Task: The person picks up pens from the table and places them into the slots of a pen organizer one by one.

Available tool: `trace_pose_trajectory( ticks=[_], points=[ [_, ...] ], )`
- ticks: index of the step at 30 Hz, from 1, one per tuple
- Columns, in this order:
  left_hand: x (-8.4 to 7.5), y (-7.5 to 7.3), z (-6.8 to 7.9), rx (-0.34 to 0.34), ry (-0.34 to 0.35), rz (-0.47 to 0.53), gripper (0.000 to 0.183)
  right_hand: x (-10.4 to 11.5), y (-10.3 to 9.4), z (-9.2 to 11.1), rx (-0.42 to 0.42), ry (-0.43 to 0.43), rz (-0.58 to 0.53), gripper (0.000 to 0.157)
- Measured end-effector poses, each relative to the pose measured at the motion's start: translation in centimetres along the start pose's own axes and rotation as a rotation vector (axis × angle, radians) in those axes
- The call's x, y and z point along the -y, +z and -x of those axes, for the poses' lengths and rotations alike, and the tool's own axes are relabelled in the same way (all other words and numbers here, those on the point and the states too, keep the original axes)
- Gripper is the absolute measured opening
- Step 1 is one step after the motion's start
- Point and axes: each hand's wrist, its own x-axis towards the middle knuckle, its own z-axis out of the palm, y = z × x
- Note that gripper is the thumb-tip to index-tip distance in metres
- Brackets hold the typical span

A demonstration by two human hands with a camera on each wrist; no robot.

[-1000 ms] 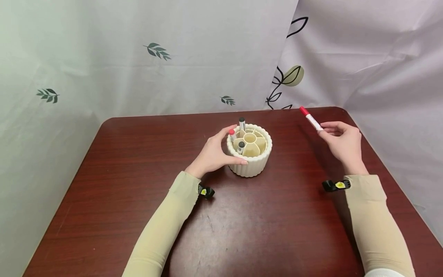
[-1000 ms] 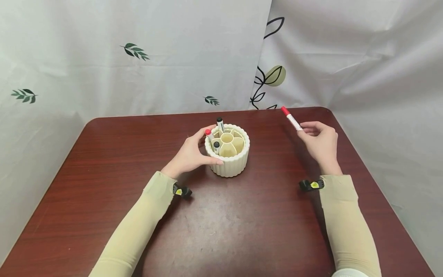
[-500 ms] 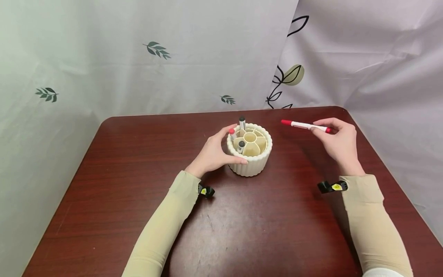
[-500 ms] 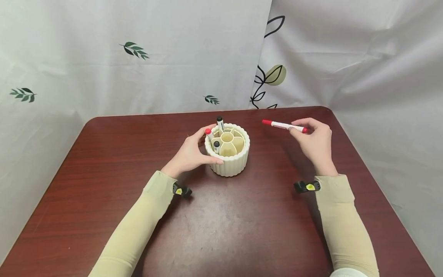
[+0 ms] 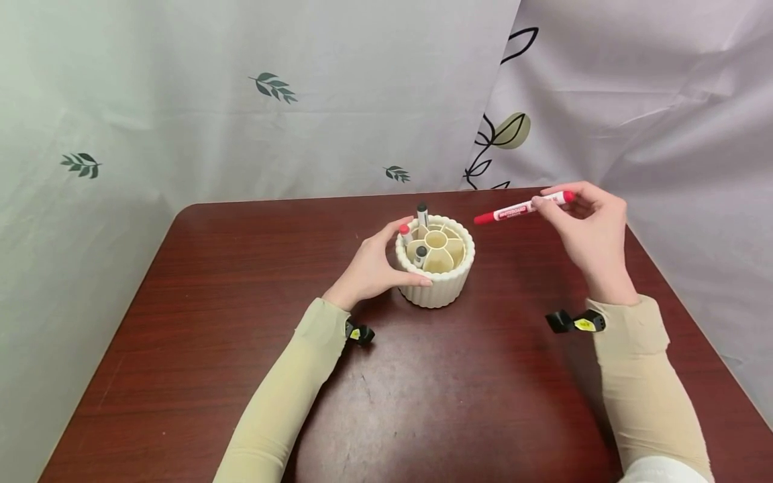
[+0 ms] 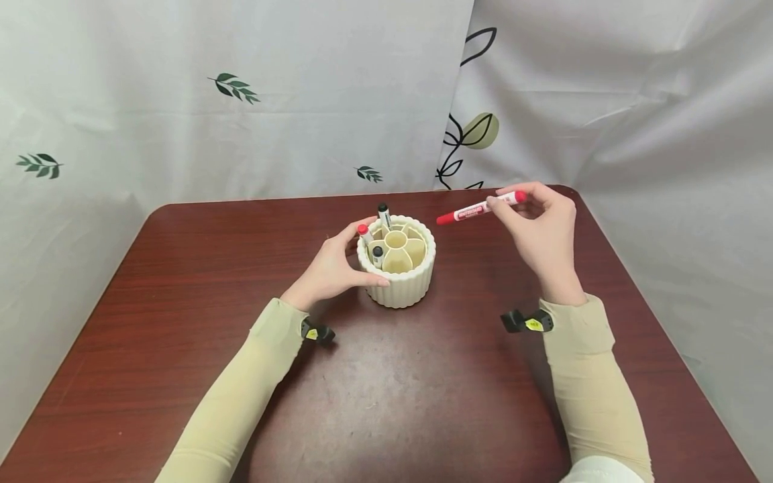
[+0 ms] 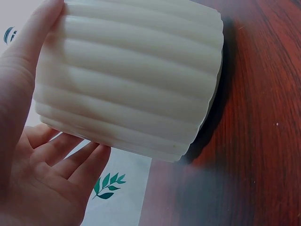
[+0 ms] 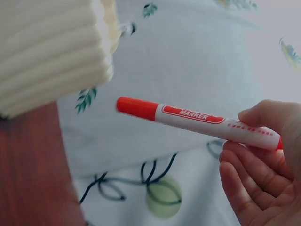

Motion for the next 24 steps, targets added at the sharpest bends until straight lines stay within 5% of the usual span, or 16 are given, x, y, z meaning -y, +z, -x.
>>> trace_pose_trajectory(
  ticks=[12,24],
  points=[
    [0.0,0.0,0.0,0.002,-0.006,0.002,0.109,3.1,2.6,-0.5,0.063,-0.067,-0.094,0.024],
    [-0.1,0.0,0.1,-0.003,-0.003,0.008,0.11,4.6,5.0,0.2,0.232,-0.036,0.028,0.011]
  ],
)
